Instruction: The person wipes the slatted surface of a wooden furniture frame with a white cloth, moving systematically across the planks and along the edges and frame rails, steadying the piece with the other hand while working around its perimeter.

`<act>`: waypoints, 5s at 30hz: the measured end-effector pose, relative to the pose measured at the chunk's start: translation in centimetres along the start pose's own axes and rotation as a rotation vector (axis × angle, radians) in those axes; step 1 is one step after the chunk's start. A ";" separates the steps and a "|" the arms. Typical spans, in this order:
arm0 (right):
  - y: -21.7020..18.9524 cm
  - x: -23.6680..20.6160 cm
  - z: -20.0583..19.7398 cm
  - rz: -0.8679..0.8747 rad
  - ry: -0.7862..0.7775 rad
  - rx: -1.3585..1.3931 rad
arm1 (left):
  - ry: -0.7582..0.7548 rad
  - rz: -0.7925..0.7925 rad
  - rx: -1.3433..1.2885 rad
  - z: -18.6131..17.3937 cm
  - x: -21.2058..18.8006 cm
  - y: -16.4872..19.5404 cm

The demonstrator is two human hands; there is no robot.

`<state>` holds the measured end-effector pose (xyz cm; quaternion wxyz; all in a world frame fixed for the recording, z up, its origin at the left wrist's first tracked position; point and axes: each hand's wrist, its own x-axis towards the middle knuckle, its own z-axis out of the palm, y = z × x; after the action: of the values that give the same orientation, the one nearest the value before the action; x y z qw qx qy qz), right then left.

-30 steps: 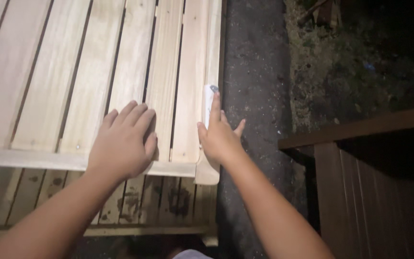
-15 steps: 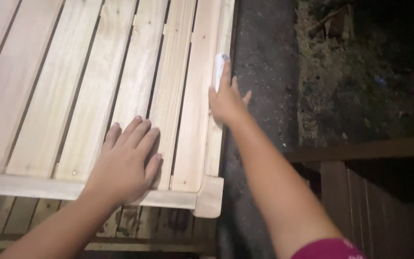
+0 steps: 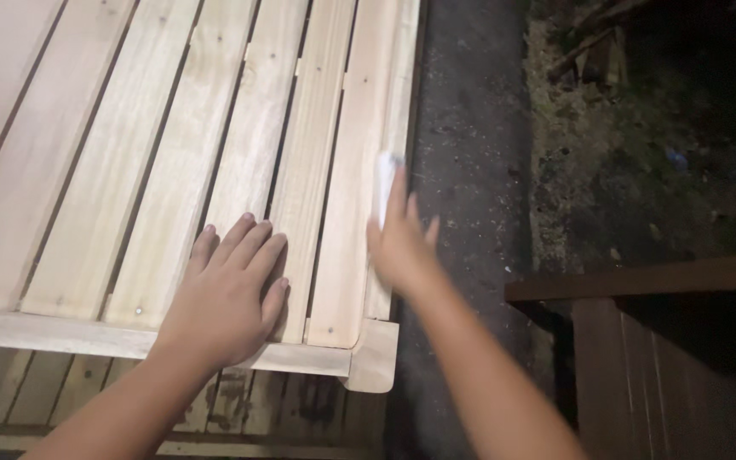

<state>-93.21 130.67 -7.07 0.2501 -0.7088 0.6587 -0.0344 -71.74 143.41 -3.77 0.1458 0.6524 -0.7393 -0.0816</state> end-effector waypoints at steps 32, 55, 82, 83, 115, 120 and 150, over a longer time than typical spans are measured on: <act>-1.0 1.3 -1.0 0.052 0.031 0.070 | -0.036 -0.026 0.047 -0.6 0.5 0.4; -3.4 16.2 -5.2 0.121 0.153 0.080 | -0.049 -0.013 -0.049 -0.4 0.3 -0.1; -3.0 9.1 -3.9 0.073 0.153 0.081 | -0.085 -0.043 -0.042 -0.7 0.6 0.3; -2.4 8.3 -3.4 0.036 0.163 0.065 | -0.081 -0.039 -0.048 -0.7 0.5 0.3; -4.7 0.8 -2.6 -0.175 0.116 -0.635 | -0.046 -0.032 -0.039 -0.7 0.6 0.1; -7.1 -6.2 0.8 -0.172 -0.053 -0.566 | 0.067 -0.005 -0.101 -0.4 0.5 -0.1; -9.4 -9.9 0.6 -0.143 0.385 1.051 | -0.109 0.126 -0.989 -2.2 4.4 3.2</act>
<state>-85.62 140.35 -1.07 0.4420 -0.5128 0.5370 -0.5033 -74.53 139.60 -0.25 0.4035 0.4539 -0.6566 -0.4473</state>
